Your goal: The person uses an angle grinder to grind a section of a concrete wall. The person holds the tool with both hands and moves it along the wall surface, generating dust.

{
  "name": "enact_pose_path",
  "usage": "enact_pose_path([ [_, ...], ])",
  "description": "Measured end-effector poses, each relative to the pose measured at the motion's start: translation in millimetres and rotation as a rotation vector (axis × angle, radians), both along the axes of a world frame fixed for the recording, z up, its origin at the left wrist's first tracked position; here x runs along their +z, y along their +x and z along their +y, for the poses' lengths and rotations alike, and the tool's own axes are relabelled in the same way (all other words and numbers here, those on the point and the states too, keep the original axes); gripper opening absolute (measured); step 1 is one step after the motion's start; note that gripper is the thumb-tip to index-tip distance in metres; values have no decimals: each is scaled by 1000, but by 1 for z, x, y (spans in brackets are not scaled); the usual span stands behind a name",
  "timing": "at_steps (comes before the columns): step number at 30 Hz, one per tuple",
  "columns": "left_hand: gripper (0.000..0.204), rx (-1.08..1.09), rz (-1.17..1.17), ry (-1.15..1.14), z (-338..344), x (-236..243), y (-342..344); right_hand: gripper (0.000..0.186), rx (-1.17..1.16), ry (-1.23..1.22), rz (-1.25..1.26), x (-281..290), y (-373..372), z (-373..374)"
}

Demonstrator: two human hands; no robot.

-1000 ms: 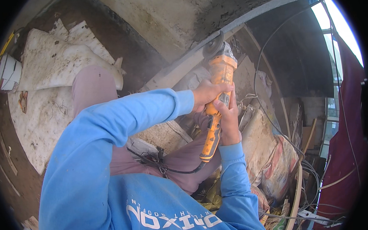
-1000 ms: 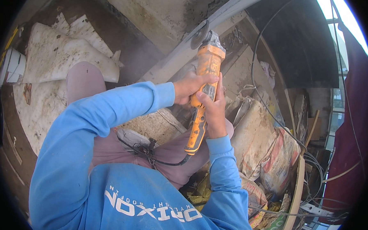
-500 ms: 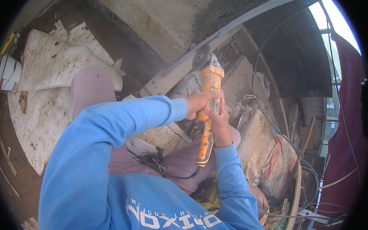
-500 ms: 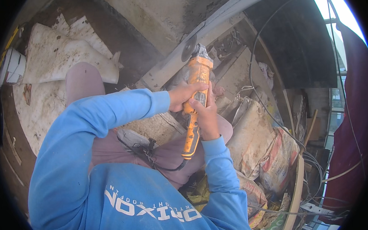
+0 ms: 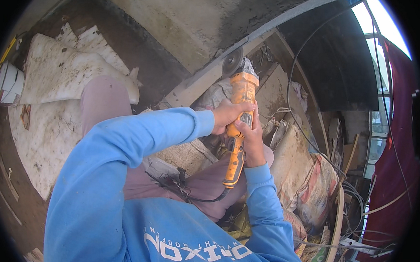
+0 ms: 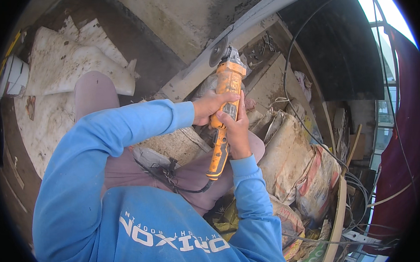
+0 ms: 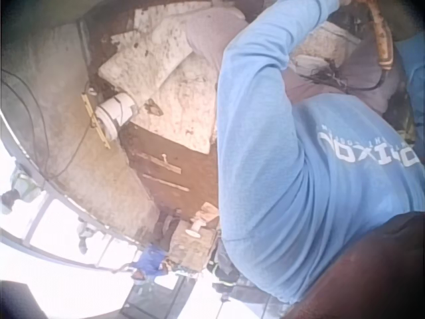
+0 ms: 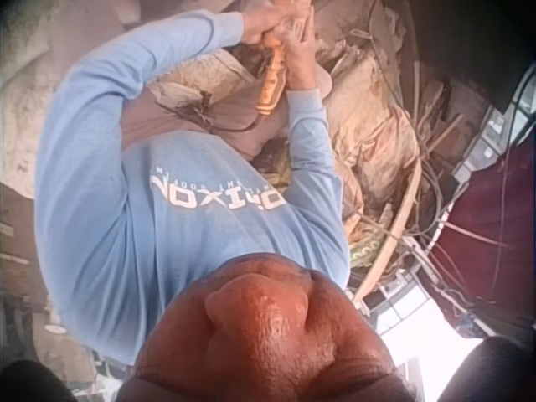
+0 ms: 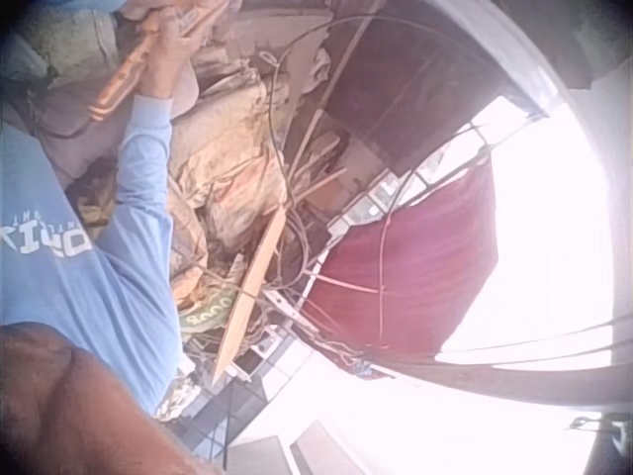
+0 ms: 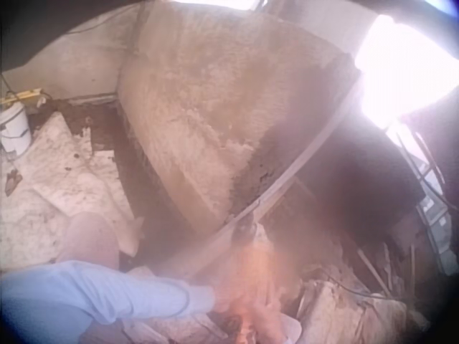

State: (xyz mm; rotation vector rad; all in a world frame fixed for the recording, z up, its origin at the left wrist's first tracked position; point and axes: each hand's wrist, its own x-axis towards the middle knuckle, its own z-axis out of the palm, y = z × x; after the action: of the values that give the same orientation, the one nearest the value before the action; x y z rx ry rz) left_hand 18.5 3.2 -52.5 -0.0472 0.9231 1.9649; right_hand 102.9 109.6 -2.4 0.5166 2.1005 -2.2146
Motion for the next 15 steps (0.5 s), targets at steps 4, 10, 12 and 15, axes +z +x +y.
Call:
enact_pose_path([
  [4,60,20,18,20,1,1,0,95,35,34,19,-1,0,4],
  [10,59,36,40,37,-5,22,-5,101,-8,6,52,3,-5,5],
  [12,60,33,47,29,-8,28,-6,101,-10,12,62,6,-7,4],
  [15,61,23,71,14,-6,26,-9,101,12,23,63,8,-9,4],
])
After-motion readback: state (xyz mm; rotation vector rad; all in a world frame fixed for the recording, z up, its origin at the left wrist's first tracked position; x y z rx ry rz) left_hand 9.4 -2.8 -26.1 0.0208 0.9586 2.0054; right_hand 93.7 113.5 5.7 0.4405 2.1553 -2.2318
